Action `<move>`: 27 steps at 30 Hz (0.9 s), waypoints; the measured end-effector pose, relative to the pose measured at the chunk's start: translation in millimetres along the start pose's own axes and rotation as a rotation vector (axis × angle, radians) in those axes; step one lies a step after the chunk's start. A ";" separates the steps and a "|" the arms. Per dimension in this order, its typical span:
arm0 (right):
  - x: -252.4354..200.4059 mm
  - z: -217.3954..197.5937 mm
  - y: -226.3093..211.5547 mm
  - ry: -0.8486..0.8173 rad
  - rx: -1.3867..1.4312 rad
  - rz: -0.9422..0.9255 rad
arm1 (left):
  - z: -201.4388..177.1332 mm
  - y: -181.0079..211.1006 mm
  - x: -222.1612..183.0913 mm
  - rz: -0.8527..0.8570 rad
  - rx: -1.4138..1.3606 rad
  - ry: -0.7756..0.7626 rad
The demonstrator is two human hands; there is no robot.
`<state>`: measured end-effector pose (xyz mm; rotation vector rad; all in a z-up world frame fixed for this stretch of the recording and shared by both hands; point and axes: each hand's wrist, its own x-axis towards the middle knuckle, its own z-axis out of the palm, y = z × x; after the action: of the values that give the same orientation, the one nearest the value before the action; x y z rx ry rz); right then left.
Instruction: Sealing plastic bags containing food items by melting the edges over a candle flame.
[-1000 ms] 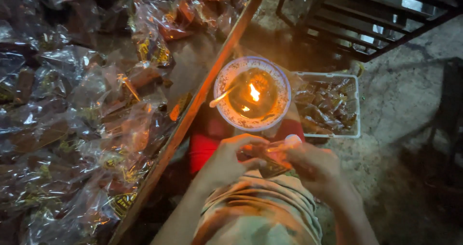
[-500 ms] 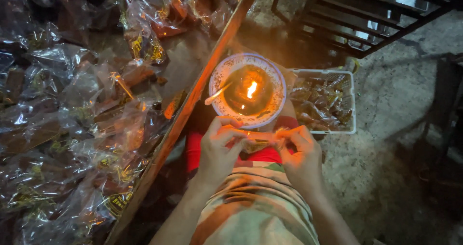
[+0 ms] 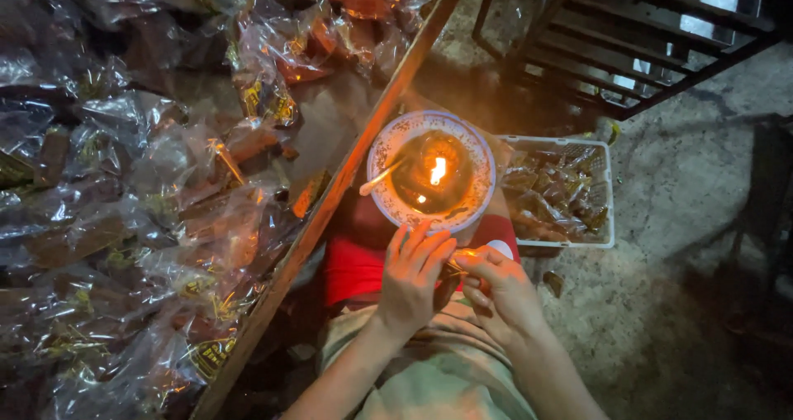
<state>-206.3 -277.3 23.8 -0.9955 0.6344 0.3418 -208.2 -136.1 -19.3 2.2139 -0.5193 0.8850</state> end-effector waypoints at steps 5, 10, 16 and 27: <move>-3.2 -11.4 -24.6 0.133 -0.040 -0.202 | 13.5 -22.8 -11.3 -0.215 -0.260 -0.189; 7.9 -19.7 -46.4 0.178 -0.015 -0.523 | -9.2 -7.8 50.8 -1.204 -0.595 -0.306; 29.8 -20.3 -15.5 0.124 -0.120 -0.534 | 11.9 -9.2 60.7 -1.387 -0.590 -0.239; 61.4 22.3 1.3 0.161 -0.212 -0.254 | -1.9 -2.0 58.4 -1.216 -0.672 -0.291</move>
<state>-152.1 -258.5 -7.5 -1.3013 0.6166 0.1058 -167.7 -139.5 22.6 1.5614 0.3880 -0.2437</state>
